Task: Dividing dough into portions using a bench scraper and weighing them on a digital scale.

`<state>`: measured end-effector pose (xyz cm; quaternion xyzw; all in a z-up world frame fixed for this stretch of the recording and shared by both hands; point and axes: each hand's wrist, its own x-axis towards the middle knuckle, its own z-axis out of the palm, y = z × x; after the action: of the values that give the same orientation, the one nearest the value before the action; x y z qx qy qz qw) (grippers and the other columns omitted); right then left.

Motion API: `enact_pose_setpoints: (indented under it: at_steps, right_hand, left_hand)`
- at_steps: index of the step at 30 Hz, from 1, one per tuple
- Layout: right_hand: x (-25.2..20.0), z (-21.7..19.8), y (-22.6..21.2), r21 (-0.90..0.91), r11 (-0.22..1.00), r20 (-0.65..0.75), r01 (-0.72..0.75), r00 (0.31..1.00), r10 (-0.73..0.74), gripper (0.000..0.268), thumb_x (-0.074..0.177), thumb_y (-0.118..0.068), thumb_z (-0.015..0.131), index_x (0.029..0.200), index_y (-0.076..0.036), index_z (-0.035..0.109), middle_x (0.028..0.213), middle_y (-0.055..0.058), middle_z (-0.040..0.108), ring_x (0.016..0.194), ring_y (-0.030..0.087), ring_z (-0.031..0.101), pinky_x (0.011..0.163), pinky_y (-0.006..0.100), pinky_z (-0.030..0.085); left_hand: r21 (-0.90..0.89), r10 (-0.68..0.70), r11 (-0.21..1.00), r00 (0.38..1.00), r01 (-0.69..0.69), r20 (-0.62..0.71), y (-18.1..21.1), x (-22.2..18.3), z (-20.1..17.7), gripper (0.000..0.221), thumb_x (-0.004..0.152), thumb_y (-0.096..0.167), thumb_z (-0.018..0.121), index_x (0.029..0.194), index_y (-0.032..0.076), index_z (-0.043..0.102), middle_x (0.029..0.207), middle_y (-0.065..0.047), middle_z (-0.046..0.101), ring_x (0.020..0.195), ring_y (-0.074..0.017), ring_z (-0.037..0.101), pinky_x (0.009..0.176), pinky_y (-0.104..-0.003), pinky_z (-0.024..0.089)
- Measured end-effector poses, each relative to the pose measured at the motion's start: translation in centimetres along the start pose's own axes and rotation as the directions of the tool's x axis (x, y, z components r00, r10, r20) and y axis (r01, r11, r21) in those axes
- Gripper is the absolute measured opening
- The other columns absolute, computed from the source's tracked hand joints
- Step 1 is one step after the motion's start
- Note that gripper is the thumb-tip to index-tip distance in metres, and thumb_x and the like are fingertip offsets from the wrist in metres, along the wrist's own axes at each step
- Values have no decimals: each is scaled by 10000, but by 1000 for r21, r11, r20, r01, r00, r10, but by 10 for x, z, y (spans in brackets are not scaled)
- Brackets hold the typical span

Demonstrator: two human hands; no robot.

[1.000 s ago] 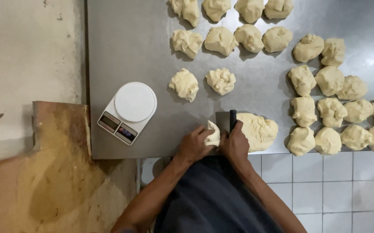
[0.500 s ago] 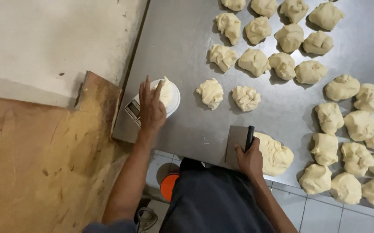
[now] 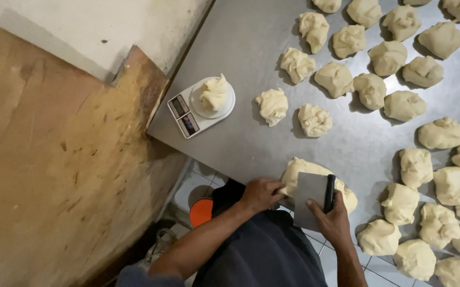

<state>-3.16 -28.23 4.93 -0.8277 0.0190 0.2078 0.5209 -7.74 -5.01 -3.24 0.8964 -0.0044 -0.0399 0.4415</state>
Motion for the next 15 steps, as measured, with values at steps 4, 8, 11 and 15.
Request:
enact_pose_setpoints:
  at_steps: [4, 8, 11, 15]
  right_hand:
    - [-2, 9, -6, -243, 965, 47, 102, 994, -94, 575, 818, -214, 810, 1271, -11, 520, 1035, 220, 716, 934, 312, 716, 769, 422, 568]
    - [2, 25, -37, -339, 941, 32, -18, 999, 31, 582, 850, -238, 770, 1320, -18, 505, 1055, 268, 732, 932, 370, 744, 777, 458, 581]
    - [1, 30, -45, -381, 921, 31, -81, 995, 100, 582, 854, -261, 769, 1318, -18, 514, 1041, 274, 745, 922, 383, 752, 776, 466, 581]
    - [10, 31, -32, -263, 959, -35, -102, 995, 96, 627, 820, -249, 796, 1323, -3, 514, 1057, 247, 722, 911, 323, 741, 746, 437, 597]
  left_hand:
    - [25, -25, 999, 999, 26, -32, 4, -4, -6, 310, 816, 352, 808, 1047, 145, 807, 981, -64, 773, 851, -267, 738, 753, -399, 584]
    - [14, -43, 999, 999, 43, -19, 3, 1, -16, 356, 809, 397, 819, 1074, 159, 814, 978, -75, 774, 860, -281, 738, 757, -401, 579]
    - [28, -29, 999, 999, 29, 19, 10, 0, -36, 351, 830, 412, 814, 1073, 159, 818, 974, -80, 774, 873, -286, 736, 777, -408, 578]
    - [148, 185, 977, 950, -151, -251, -21, 27, -77, 404, 868, 362, 795, 1184, 114, 758, 1190, -90, 749, 1100, -275, 699, 1013, -464, 507]
